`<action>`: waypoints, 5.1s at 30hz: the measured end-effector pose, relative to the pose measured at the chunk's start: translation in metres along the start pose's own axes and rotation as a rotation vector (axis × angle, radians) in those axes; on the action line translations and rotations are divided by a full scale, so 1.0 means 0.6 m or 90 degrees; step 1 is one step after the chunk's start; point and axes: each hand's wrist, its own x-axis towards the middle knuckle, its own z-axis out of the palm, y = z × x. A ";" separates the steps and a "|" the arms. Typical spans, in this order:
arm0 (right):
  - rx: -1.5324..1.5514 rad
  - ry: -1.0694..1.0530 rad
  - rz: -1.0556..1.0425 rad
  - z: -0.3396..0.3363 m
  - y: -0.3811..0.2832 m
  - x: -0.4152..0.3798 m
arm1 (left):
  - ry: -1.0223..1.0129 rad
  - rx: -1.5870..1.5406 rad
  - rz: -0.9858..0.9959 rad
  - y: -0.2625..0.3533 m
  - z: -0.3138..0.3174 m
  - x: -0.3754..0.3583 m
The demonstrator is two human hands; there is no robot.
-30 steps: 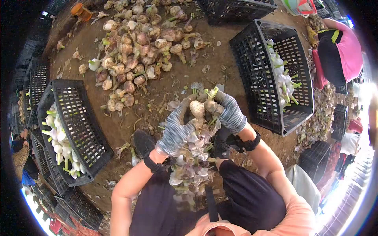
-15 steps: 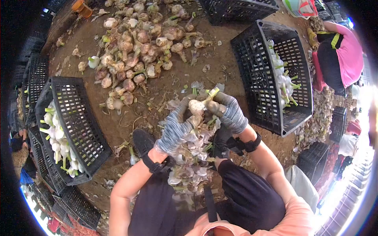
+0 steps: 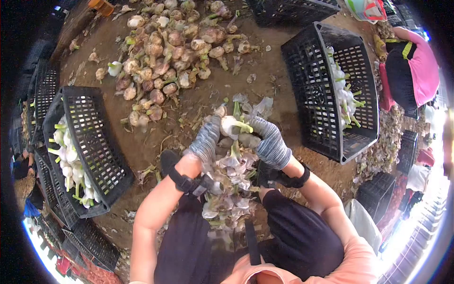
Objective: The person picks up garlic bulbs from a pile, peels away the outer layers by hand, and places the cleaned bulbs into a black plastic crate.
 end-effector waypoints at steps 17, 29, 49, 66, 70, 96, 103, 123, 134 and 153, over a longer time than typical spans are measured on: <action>0.200 0.015 0.268 -0.035 0.077 0.021 | -0.137 0.125 0.296 -0.004 -0.002 -0.030; 0.094 0.042 0.066 -0.022 -0.002 0.020 | -0.124 0.190 0.378 -0.004 0.002 -0.034; 0.390 0.099 0.294 -0.025 0.047 0.020 | -0.199 0.098 0.267 -0.001 0.005 -0.033; 0.217 0.147 0.209 -0.086 0.078 0.021 | -0.179 0.107 0.283 -0.006 0.006 -0.044; -0.222 0.095 -0.008 -0.068 0.075 0.016 | -0.148 0.197 0.400 -0.010 0.001 -0.032; -0.215 0.061 -0.078 -0.028 -0.021 0.004 | -0.080 0.247 0.411 -0.020 0.016 -0.043; -0.261 0.117 -0.044 -0.027 0.019 0.010 | -0.169 0.275 0.377 -0.011 0.007 -0.042; 0.694 -0.014 0.194 -0.101 0.025 0.008 | -0.134 0.076 0.344 -0.010 0.002 -0.027; -0.167 0.093 0.018 -0.035 0.050 0.010 | 0.003 0.341 0.549 -0.012 0.005 -0.034; 0.609 0.006 0.365 -0.097 0.026 0.024 | 0.013 0.294 0.433 -0.001 -0.019 0.014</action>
